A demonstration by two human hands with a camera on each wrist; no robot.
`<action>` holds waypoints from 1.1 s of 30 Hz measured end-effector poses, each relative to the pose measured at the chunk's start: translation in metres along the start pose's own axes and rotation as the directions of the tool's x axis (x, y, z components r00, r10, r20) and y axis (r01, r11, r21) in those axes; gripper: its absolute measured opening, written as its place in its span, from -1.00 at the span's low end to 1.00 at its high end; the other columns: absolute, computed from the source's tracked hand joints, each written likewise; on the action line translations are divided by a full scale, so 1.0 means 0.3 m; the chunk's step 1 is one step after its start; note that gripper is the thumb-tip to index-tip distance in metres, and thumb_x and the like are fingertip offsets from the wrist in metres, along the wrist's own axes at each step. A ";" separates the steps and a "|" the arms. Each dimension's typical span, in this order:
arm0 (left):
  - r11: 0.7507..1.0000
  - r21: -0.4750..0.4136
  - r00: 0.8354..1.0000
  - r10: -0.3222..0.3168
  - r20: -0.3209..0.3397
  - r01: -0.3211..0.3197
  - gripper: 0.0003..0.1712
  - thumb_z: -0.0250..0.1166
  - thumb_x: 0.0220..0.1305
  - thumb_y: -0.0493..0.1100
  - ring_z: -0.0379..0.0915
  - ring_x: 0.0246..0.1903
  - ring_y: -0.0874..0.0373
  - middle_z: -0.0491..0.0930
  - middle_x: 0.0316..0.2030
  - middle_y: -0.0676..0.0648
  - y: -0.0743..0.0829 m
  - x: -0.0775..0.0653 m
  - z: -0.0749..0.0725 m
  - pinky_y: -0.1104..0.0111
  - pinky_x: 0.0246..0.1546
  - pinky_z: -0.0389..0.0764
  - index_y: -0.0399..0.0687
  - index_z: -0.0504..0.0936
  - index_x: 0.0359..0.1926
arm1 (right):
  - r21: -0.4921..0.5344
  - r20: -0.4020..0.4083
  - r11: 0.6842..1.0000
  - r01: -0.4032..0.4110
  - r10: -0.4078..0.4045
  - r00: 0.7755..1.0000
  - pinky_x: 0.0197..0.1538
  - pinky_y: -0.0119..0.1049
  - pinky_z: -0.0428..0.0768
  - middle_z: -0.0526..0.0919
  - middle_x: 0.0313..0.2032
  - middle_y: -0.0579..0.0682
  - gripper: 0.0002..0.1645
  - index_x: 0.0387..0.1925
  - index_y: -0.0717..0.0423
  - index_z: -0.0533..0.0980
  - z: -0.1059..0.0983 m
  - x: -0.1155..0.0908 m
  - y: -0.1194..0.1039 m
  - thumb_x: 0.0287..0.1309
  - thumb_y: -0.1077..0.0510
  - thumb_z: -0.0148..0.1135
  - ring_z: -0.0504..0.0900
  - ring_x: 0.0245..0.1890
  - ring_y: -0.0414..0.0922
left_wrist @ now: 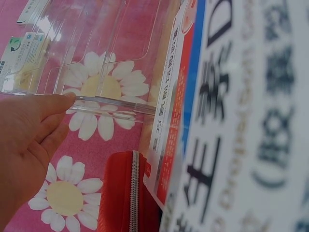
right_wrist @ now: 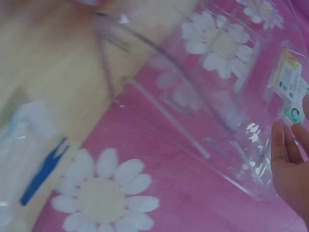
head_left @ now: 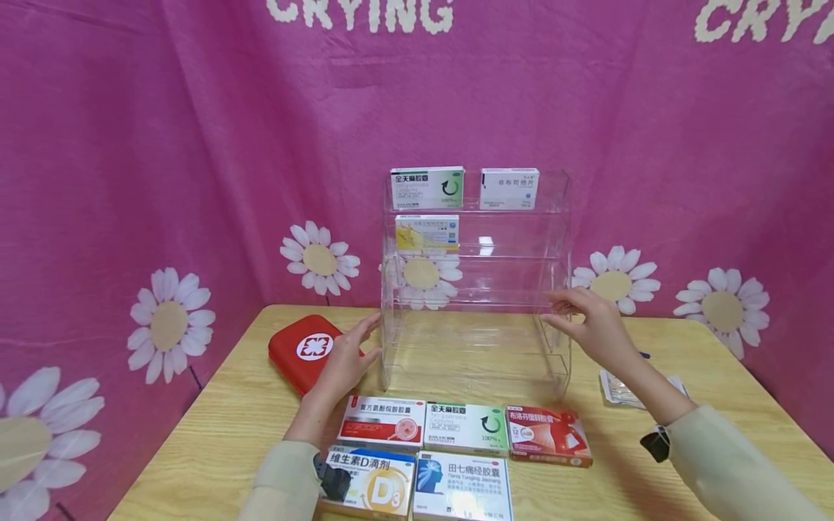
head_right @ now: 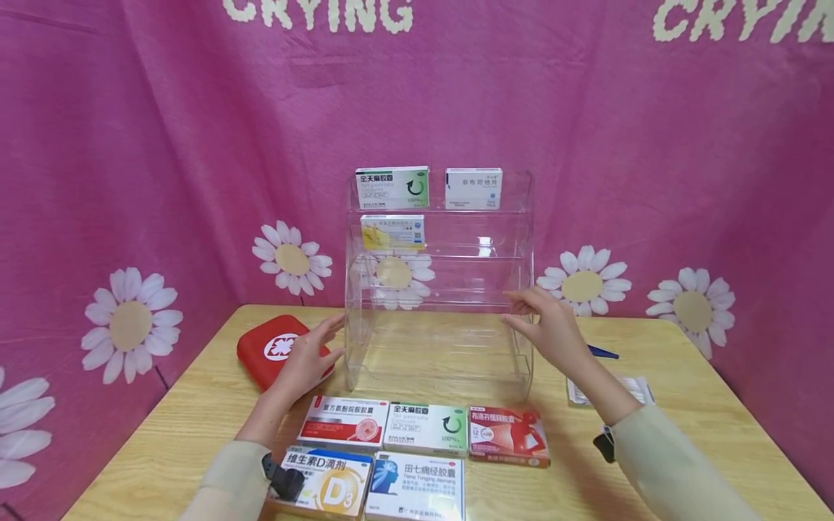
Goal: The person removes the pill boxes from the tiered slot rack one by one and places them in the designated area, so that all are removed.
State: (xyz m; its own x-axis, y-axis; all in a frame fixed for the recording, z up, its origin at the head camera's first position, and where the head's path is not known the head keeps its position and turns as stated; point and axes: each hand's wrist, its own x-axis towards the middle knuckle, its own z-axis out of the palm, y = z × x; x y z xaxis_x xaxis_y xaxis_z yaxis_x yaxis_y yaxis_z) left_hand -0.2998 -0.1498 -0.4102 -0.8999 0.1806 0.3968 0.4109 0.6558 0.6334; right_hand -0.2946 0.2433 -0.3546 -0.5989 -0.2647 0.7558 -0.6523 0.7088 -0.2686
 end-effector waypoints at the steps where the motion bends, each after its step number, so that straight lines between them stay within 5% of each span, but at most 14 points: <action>1: 1.000 0.003 1.000 -0.001 -0.001 0.001 -0.26 0.36 0.17 -0.37 0.52 0.19 -0.18 0.51 0.26 -0.20 -0.001 -0.001 0.000 0.05 0.19 0.58 -0.11 0.34 0.38 | 0.008 -0.008 1.000 0.006 -0.006 1.000 -0.25 -0.69 0.57 0.71 -0.38 0.06 -0.59 -0.16 0.25 0.65 0.009 0.020 -0.004 -0.17 0.36 0.52 0.67 -0.40 -0.05; 9: 1.000 0.001 1.000 -0.006 -0.006 0.006 -0.27 0.36 0.18 -0.35 0.53 0.18 -0.18 0.53 0.25 -0.18 -0.006 -0.008 0.001 0.04 0.19 0.58 -0.10 0.35 0.37 | 0.029 -0.021 0.999 0.024 -0.023 0.999 -0.25 -0.54 0.59 0.69 -0.30 0.14 -0.56 -0.08 0.28 0.63 0.078 0.171 -0.048 -0.08 0.31 0.50 0.65 -0.32 -0.01; 17: 1.000 0.003 1.000 -0.008 -0.010 0.008 -0.25 0.38 0.17 -0.35 0.53 0.18 -0.15 0.52 0.26 -0.17 -0.011 -0.011 0.000 0.05 0.19 0.58 -0.09 0.34 0.38 | 0.081 -0.057 0.996 0.033 -0.029 0.998 -0.10 -0.02 0.72 0.67 -0.21 0.25 -0.51 -0.03 0.33 0.59 0.150 0.321 -0.088 -0.06 0.29 0.49 0.69 -0.23 0.14; 33: 1.000 0.013 1.000 -0.009 -0.013 0.009 -0.26 0.37 0.17 -0.35 0.53 0.19 -0.13 0.52 0.27 -0.16 -0.008 -0.004 0.004 0.07 0.18 0.60 -0.09 0.35 0.38 | 0.041 -0.006 0.999 0.022 -0.022 1.000 -0.02 -0.02 0.70 0.57 -0.09 0.33 -0.45 0.09 0.36 0.51 0.306 0.502 -0.126 0.02 0.30 0.41 0.61 -0.15 0.20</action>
State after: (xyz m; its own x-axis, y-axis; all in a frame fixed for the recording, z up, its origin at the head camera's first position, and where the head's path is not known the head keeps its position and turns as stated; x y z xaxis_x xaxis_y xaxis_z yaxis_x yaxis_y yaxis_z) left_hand -0.2999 -0.1507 -0.4130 -0.9015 0.1656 0.3999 0.4011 0.6669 0.6280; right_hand -0.4027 0.1165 -0.2854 -0.5820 -0.2764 0.7648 -0.6839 0.6752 -0.2765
